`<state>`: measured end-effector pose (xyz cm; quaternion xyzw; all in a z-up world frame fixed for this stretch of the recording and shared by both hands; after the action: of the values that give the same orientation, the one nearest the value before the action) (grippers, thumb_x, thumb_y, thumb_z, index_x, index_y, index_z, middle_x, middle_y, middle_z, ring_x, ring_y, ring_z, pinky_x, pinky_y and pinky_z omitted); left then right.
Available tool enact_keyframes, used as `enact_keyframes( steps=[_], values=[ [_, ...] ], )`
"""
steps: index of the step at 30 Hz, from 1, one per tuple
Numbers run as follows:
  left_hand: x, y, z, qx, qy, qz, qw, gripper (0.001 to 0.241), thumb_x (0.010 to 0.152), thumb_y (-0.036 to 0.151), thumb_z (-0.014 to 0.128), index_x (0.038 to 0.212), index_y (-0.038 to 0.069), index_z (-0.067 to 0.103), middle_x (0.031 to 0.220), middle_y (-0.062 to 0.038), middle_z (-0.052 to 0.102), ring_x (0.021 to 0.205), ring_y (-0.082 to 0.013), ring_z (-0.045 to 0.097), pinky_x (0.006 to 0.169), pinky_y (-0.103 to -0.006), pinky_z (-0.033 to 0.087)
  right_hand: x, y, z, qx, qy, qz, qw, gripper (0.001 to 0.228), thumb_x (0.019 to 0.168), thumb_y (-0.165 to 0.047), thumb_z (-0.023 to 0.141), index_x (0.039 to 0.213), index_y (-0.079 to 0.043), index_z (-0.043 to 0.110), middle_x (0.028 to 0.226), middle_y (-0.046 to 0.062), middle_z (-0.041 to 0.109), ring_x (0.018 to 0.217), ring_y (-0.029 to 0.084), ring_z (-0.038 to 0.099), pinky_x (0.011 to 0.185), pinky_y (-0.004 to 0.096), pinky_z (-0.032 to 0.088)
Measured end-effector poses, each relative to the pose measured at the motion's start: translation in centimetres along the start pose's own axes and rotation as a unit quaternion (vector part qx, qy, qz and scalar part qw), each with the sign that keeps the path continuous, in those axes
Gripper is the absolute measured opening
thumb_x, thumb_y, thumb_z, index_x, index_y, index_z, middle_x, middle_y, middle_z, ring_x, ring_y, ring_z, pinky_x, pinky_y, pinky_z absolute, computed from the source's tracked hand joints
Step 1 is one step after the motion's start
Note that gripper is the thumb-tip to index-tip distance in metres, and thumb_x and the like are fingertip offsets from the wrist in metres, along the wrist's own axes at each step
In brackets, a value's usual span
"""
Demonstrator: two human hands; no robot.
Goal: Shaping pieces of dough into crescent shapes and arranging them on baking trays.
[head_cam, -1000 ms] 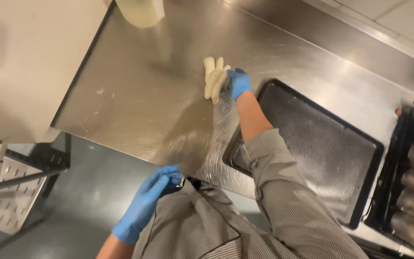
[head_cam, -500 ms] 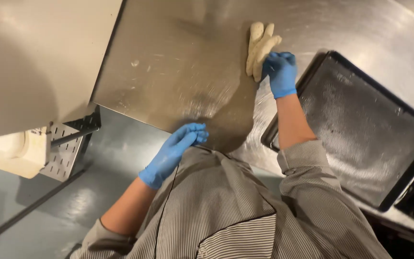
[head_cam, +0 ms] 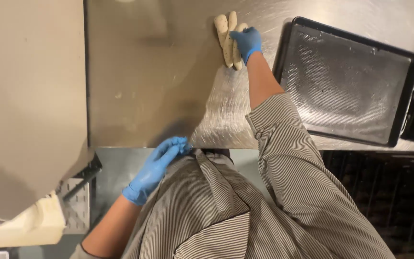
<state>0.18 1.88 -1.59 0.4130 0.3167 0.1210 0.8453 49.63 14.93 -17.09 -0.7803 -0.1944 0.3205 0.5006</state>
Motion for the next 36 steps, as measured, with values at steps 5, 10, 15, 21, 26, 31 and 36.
enact_keyframes(
  steps=[5,10,15,21,26,31,36],
  values=[
    [-0.5,-1.7,-3.5,0.014,0.046,-0.035,0.998,0.042,0.104,0.027,0.053,0.137,0.001,0.060,0.123,-0.006,0.068,0.116,-0.0161,0.063,0.107,-0.0328,0.048,-3.1,0.9,-0.4,0.081,0.058,0.012,0.995,0.036,0.073,-0.013,0.077,0.101,0.001,0.059,0.086,0.011,0.062,0.076,0.024,0.064,0.065,0.040,0.056],
    [0.1,-0.7,-4.4,-0.025,0.036,-0.037,0.998,0.044,0.104,0.027,0.054,0.138,-0.001,0.058,0.124,-0.011,0.070,0.116,-0.0214,0.066,0.107,-0.0364,0.049,-11.2,-1.8,-2.6,0.497,-0.046,0.256,0.828,0.044,0.083,-0.039,0.066,0.105,-0.002,0.057,0.084,0.011,0.059,0.079,0.025,0.062,0.076,0.038,0.054],
    [2.1,1.4,-4.3,-0.028,0.053,-0.025,0.998,0.045,0.105,0.028,0.053,0.139,-0.001,0.058,0.127,-0.011,0.068,0.120,-0.0210,0.065,0.109,-0.0353,0.049,-18.0,-0.4,-2.9,0.172,-0.109,-0.030,0.979,0.044,0.088,-0.027,0.080,0.115,-0.002,0.056,0.088,0.003,0.050,0.079,0.017,0.054,0.076,0.036,0.050],
    [11.4,-1.1,-6.4,0.137,0.071,0.072,0.985,0.035,0.104,0.027,0.058,0.129,0.003,0.062,0.116,-0.007,0.068,0.109,-0.0190,0.065,0.099,-0.0345,0.052,-23.4,1.4,1.2,0.502,-0.086,0.114,0.853,0.016,0.085,-0.014,0.064,0.097,-0.003,0.061,0.088,0.010,0.065,0.084,0.024,0.066,0.081,0.039,0.059],
    [22.5,0.2,-7.2,0.409,0.243,0.247,0.845,0.027,0.098,0.025,0.070,0.113,0.004,0.066,0.099,-0.013,0.069,0.090,-0.0280,0.066,0.084,-0.0441,0.053,-21.3,1.2,-0.2,-0.016,0.121,-0.074,0.990,0.015,0.093,-0.004,0.073,0.104,-0.001,0.063,0.099,0.009,0.066,0.093,0.023,0.065,0.086,0.035,0.056],
    [25.8,-0.6,1.2,0.710,0.317,0.246,0.580,0.059,0.082,0.037,0.055,0.133,0.007,0.061,0.140,-0.021,0.056,0.133,-0.0422,0.044,0.109,-0.0652,0.023,-20.6,-3.8,5.8,-0.258,-0.081,-0.398,0.877,0.029,0.102,-0.014,0.069,0.128,-0.002,0.065,0.134,0.022,0.063,0.128,0.042,0.059,0.111,0.046,0.047],
    [17.1,-7.9,1.8,0.789,0.027,0.203,0.579,0.067,0.098,0.039,0.050,0.153,0.001,0.045,0.161,-0.021,0.039,0.154,-0.0380,0.025,0.124,-0.0632,0.009,-29.3,3.1,1.9,-0.400,-0.159,-0.396,0.811,0.071,0.097,-0.042,0.062,0.149,0.004,0.048,0.158,0.027,0.042,0.150,0.047,0.034,0.123,0.060,0.021]
  ],
)
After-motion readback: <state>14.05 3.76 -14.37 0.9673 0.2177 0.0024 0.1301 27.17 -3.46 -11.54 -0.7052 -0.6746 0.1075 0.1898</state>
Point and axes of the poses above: each hand's wrist, its own x-axis towards the middle knuckle, its own z-axis out of the palm, y = z × x, the point moved 3 cm from there along x, towards the middle knuckle
